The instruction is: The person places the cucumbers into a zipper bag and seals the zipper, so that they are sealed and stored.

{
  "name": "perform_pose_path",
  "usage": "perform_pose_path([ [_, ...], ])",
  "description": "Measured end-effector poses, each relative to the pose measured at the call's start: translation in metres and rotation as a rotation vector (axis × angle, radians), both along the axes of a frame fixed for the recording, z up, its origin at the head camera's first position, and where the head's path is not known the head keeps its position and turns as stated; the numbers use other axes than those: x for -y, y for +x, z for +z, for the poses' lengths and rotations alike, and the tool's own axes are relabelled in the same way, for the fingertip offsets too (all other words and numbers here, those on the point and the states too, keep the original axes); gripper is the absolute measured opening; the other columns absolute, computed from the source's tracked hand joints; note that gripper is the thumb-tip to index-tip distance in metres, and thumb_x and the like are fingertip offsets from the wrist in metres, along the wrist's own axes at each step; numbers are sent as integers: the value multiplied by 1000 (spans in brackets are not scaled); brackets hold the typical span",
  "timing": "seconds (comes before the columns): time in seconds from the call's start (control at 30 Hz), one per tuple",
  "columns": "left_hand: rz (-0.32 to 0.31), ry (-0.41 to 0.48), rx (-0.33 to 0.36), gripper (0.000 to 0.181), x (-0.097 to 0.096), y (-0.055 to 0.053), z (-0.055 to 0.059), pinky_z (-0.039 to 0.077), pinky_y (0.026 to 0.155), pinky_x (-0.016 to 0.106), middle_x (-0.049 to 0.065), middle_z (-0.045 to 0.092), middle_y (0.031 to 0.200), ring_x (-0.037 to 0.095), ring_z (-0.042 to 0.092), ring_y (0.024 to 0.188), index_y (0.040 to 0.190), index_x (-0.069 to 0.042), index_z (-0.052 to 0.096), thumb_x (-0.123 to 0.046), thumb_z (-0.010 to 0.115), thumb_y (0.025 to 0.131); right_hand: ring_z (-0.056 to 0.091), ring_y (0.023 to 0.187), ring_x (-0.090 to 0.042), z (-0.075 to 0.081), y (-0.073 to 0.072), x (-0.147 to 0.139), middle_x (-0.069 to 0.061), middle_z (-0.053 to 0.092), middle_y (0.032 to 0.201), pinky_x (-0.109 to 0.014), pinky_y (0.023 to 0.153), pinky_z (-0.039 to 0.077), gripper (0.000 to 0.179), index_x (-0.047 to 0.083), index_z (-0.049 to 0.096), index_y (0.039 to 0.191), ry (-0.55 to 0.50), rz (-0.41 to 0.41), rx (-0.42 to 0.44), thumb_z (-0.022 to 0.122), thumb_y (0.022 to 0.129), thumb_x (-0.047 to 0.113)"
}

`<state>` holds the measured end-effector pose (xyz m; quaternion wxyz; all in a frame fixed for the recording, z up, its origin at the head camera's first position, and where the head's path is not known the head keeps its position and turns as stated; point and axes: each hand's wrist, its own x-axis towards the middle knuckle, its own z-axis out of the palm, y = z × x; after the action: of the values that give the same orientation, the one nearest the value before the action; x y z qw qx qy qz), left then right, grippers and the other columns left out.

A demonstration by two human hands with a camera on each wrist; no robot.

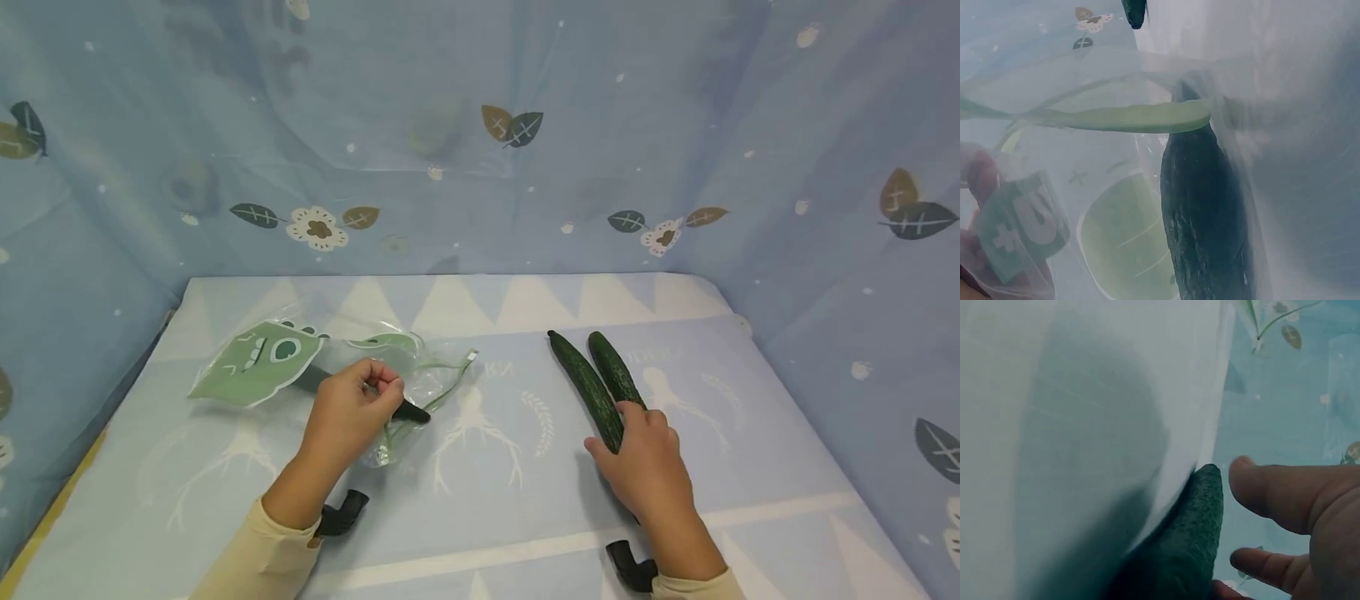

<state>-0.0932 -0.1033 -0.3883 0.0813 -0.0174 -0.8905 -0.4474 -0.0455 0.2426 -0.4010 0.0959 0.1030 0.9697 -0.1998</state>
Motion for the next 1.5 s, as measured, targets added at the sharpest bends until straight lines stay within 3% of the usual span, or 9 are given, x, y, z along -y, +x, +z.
perform_pose_path([
  [0.17, -17, 49, 5, 6, 2, -1, -2, 44, 55, 23, -2, 66, 77, 9, 53, 56, 86, -13, 69, -19, 70, 86, 43, 125, -60, -8, -7, -2, -42, 36, 142, -70, 93, 44, 82, -6, 37, 149, 33, 33, 23, 71, 92, 44],
  [0.43, -28, 19, 3, 5, 5, 3, 3, 43, 56, 23, -3, 65, 77, 6, 51, 56, 85, -13, 69, -18, 69, 86, 42, 125, -63, -11, -19, -1, -47, 37, 141, -69, 96, 43, 91, -15, 34, 145, 111, 38, 115, 80, 86, 37],
  [0.67, -26, -2, 2, 4, 7, 0, 6, 43, 55, 24, -3, 65, 75, 7, 51, 56, 85, -14, 69, -19, 69, 87, 51, 120, -59, -12, -19, -1, -45, 48, 134, -65, 92, 48, 79, -21, 37, 139, 147, 37, 132, 70, 94, 33],
  [0.87, -28, 9, 13, 5, 5, -1, 6, 44, 57, 24, -3, 65, 77, 8, 52, 57, 86, -15, 69, -20, 70, 87, 45, 127, -59, -4, -4, -4, -44, 36, 144, -68, 97, 42, 72, -15, 33, 147, 15, 55, 99, 55, 102, 37],
  [1.0, -17, 18, 36, 6, 6, 1, 6, 44, 56, 24, -5, 65, 78, 8, 52, 57, 86, -16, 69, -22, 69, 88, 60, 93, -36, 6, 15, -1, -30, 47, 142, -50, 80, 51, 74, -3, 39, 150, -85, 137, 89, 59, 100, 48],
  [1.1, -12, 18, 32, 6, 7, 2, 5, 44, 55, 24, -5, 65, 78, 8, 51, 56, 86, -16, 69, -22, 69, 88, 49, 74, -15, 10, 27, 8, -15, 55, 137, -35, 69, 44, 68, 6, 48, 146, -134, 188, 50, 64, 96, 50],
  [1.2, -13, 11, 25, 6, 8, 2, 3, 44, 56, 24, -5, 65, 77, 7, 51, 55, 85, -16, 68, -21, 69, 88, 45, 68, -9, 8, 34, 20, -7, 59, 133, -30, 67, 42, 60, 12, 54, 141, -175, 234, -9, 68, 95, 48],
  [1.33, -20, 11, 24, 6, 9, 3, 2, 43, 57, 24, -3, 65, 77, 6, 50, 54, 85, -15, 68, -20, 70, 88, 48, 74, -2, 1, 31, 40, -1, 62, 127, -28, 71, 46, 51, 15, 59, 135, -239, 299, -62, 70, 94, 42],
  [1.5, -43, 8, 5, 7, 8, 3, 3, 42, 55, 24, -3, 66, 80, 5, 49, 52, 88, -15, 68, -21, 70, 90, 50, 77, -5, -7, 14, 70, 3, 62, 119, -28, 72, 47, 44, 17, 61, 132, -293, 324, -80, 73, 93, 31],
])
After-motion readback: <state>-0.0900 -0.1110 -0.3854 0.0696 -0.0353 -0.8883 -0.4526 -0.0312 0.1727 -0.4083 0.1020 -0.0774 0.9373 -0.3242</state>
